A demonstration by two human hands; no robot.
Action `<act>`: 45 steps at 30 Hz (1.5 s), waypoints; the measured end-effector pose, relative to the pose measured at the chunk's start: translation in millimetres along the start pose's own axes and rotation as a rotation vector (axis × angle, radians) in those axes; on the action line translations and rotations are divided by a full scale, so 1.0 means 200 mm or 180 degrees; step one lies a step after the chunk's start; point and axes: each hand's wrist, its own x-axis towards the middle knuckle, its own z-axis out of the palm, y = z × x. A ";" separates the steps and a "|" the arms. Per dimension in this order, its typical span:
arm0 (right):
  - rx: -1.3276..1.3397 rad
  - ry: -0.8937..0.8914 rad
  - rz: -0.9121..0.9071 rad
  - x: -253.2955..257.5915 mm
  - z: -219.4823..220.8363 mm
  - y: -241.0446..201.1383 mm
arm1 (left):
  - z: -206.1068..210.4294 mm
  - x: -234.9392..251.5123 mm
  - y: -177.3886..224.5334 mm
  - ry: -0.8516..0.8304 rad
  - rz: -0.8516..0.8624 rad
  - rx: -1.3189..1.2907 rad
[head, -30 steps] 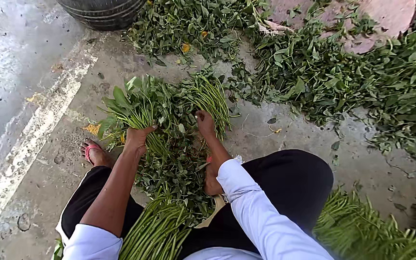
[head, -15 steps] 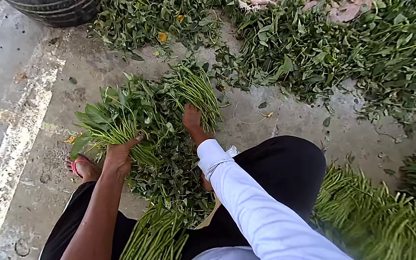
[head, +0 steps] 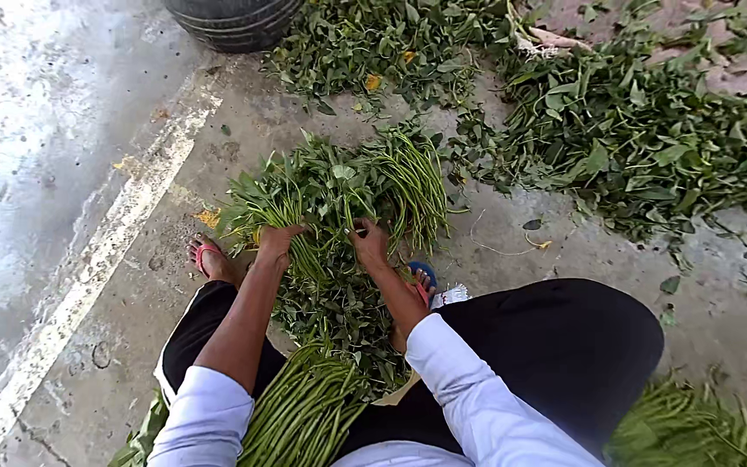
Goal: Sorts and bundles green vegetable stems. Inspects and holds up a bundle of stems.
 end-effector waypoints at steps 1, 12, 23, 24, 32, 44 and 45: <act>0.0081 -0.0020 -0.0110 -0.07 0.02 -0.02 | 0.01 0.01 -0.01 0.0035 0.0007 0.0034; 0.0163 -0.0262 -0.0700 -0.35 0.09 -0.06 | 0.04 -0.03 -0.09 -0.0760 -0.0105 0.0106; 0.0650 -0.0517 -0.0524 -0.35 0.08 -0.03 | 0.05 -0.05 -0.06 -0.0784 -0.0148 -0.0107; 0.0674 -0.0512 -0.0489 -0.35 0.08 -0.05 | 0.05 -0.05 -0.06 -0.0777 -0.0129 -0.0101; -0.2070 -0.1739 -0.0415 -0.39 -0.13 -0.40 | 0.05 0.01 -0.08 -0.0515 -0.0022 -0.0077; 0.1464 -0.0501 0.0019 -0.24 -0.22 -0.30 | 0.10 -0.06 -0.13 -0.0899 -0.0021 0.0159; 0.1743 -0.0331 -0.0176 -0.25 -0.25 -0.34 | 0.10 -0.05 -0.12 -0.0829 -0.0049 0.0200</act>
